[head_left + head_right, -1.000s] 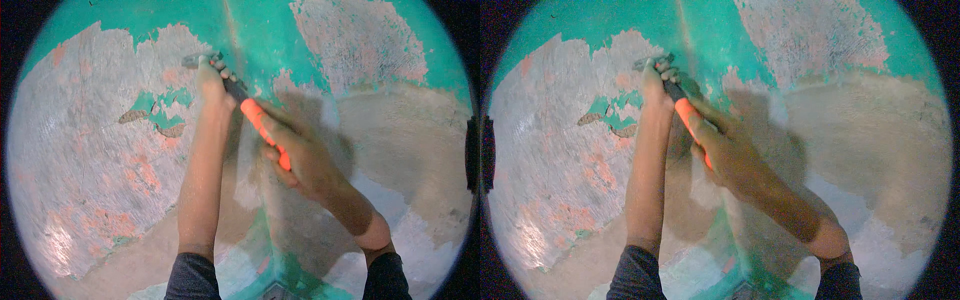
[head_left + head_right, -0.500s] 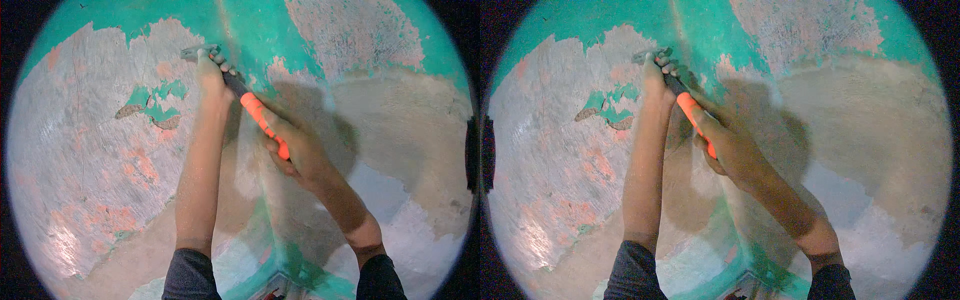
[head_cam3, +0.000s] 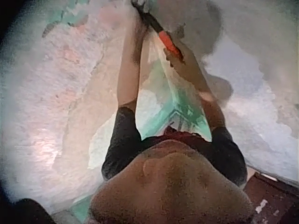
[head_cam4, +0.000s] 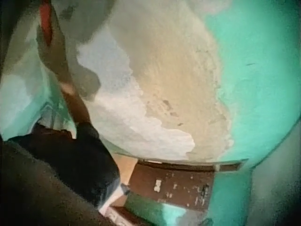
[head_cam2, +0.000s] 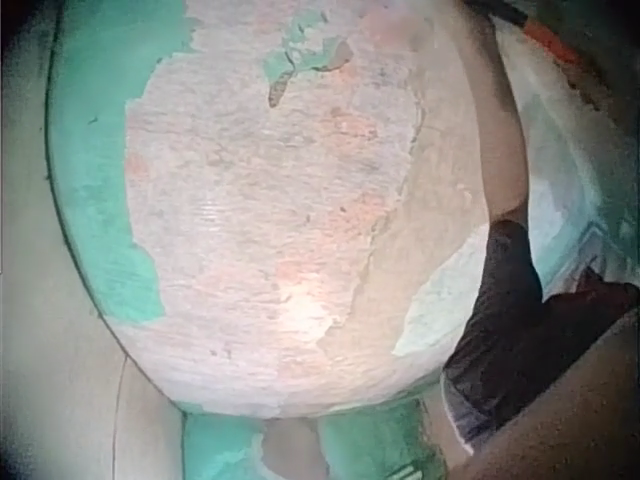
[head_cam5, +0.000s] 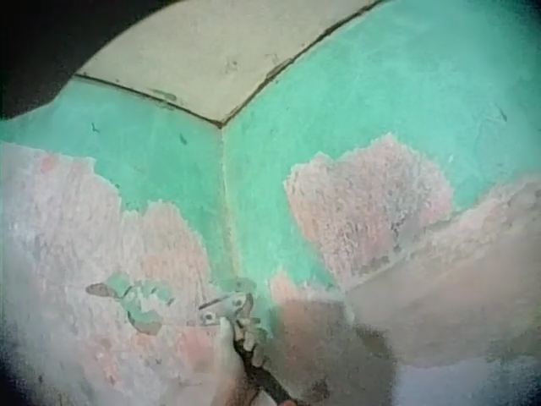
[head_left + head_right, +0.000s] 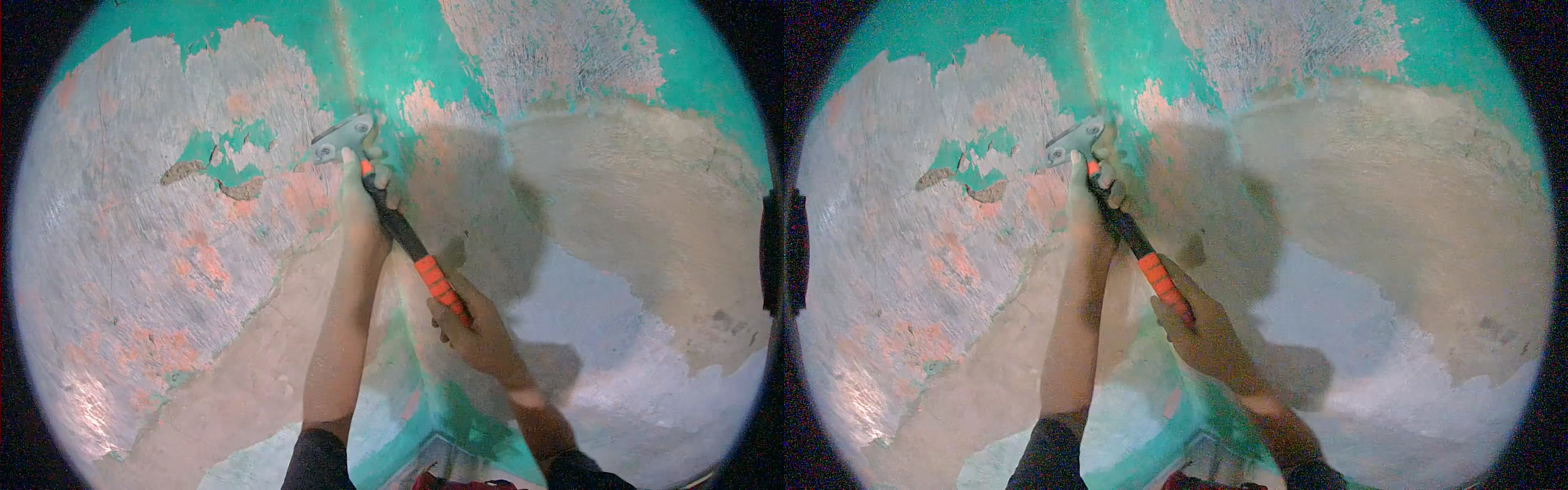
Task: The recorder is scraping old, peeling paint off a ceiling and wall using a long-handled scraper and a smaller putty knife.
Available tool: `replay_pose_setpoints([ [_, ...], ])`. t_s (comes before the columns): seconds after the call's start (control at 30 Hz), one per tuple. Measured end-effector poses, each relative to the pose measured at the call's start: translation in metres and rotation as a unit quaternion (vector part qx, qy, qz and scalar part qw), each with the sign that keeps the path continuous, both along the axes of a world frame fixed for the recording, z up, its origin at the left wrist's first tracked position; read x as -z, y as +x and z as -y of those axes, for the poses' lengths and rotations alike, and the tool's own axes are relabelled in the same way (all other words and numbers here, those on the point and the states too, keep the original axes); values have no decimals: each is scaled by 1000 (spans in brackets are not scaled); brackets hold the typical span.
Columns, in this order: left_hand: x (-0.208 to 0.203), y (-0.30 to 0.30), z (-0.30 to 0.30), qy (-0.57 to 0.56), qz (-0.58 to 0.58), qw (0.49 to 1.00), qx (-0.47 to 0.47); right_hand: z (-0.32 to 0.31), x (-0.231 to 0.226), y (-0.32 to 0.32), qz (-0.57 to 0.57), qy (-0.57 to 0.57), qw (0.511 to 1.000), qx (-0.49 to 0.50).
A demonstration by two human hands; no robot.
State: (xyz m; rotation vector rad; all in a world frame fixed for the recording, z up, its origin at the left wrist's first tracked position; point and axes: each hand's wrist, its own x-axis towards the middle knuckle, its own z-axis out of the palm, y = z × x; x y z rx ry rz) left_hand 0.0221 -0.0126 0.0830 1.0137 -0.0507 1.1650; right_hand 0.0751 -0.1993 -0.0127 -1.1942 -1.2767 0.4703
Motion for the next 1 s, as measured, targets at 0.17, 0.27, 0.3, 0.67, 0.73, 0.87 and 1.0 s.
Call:
replay_pose_setpoints([
  [0.17, 17, 23, 51, 6, 48, 999, 16, 21, 31, -2, -15, 27, 993, 113],
  [0.27, 24, 34, 74, -74, 0, 997, 29, 27, 46, 6, 13, 81, 985, 152],
  [0.3, 28, 39, 76, -78, 1, 997, 29, 29, 50, 11, 50, 99, 977, 179],
  [0.67, 43, 27, 97, 25, 28, 990, 135, 47, 49, 46, 107, 111, 984, 86],
  [0.73, 41, 19, 101, 19, 37, 991, 128, 54, 39, 42, 171, 56, 979, 97],
  [0.87, 31, 4, 117, -18, 50, 996, 74, 55, 24, 23, 227, 23, 960, 164],
  [1.0, 28, -12, 113, -2, 52, 999, 5, 44, 16, 16, 286, 131, 911, 268],
])
